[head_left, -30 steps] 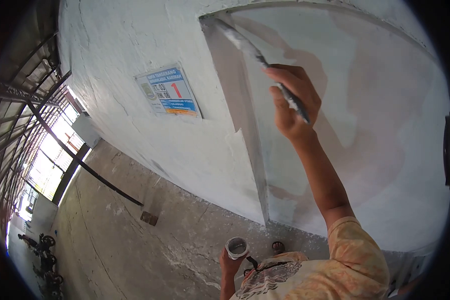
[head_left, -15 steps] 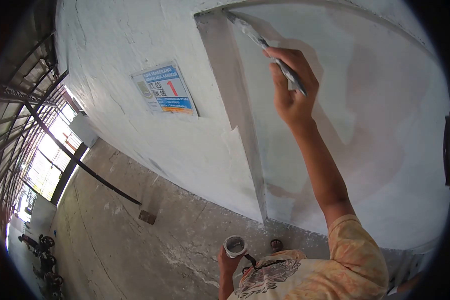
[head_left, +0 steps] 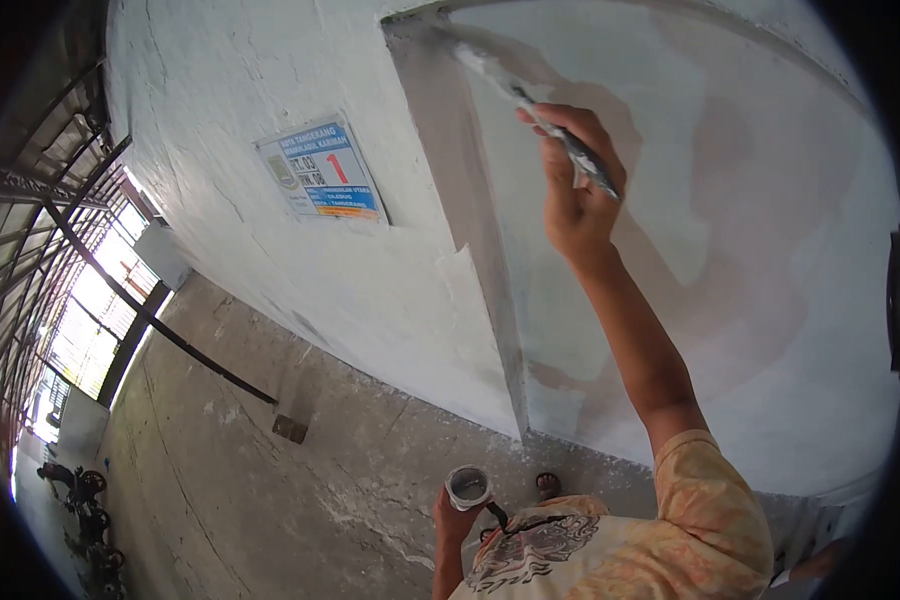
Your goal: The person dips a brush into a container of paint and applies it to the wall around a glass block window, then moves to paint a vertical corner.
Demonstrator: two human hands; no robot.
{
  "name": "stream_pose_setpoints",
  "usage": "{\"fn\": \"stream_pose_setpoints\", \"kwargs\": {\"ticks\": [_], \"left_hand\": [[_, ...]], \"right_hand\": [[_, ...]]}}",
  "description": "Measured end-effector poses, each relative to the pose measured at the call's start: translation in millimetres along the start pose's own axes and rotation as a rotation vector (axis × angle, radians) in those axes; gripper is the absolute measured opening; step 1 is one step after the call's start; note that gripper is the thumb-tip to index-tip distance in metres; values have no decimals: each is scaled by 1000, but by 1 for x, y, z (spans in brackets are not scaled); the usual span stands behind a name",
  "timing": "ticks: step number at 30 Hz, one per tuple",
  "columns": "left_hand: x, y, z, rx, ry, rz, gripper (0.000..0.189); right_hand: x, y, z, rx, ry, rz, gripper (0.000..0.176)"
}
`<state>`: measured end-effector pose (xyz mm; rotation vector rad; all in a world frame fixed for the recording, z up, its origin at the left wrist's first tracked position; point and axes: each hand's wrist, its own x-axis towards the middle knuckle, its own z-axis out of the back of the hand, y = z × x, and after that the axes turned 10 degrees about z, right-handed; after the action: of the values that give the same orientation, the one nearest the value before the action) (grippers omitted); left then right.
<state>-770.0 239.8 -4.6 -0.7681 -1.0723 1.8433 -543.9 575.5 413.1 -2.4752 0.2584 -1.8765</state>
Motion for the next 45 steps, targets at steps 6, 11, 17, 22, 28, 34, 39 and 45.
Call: {"fn": "stream_pose_setpoints", "kwargs": {"ticks": [6,11,17,22,28,34,39,45], "left_hand": [[0,5,-3,-31,-6,22,67],[-4,-4,0,-9,-5,30,67],[-4,8,-4,15,-14,25,68],[-1,9,-6,-4,-12,33,69],[-4,-3,-4,34,11,76,70],[0,-2,-7,2,-14,73,69],[-1,-8,-11,31,5,57,66],[5,-10,-18,41,-18,47,66]], "right_hand": [[-16,28,-10,68,161,154,30],[-17,19,-3,88,-2,148,24],[-20,23,-12,-24,112,176,28],[-25,30,-3,12,114,240,29],[-28,9,-9,-41,35,139,25],[-37,12,7,26,7,215,25],[-27,-1,-6,-31,58,78,26],[-40,13,5,65,94,171,24]]}}
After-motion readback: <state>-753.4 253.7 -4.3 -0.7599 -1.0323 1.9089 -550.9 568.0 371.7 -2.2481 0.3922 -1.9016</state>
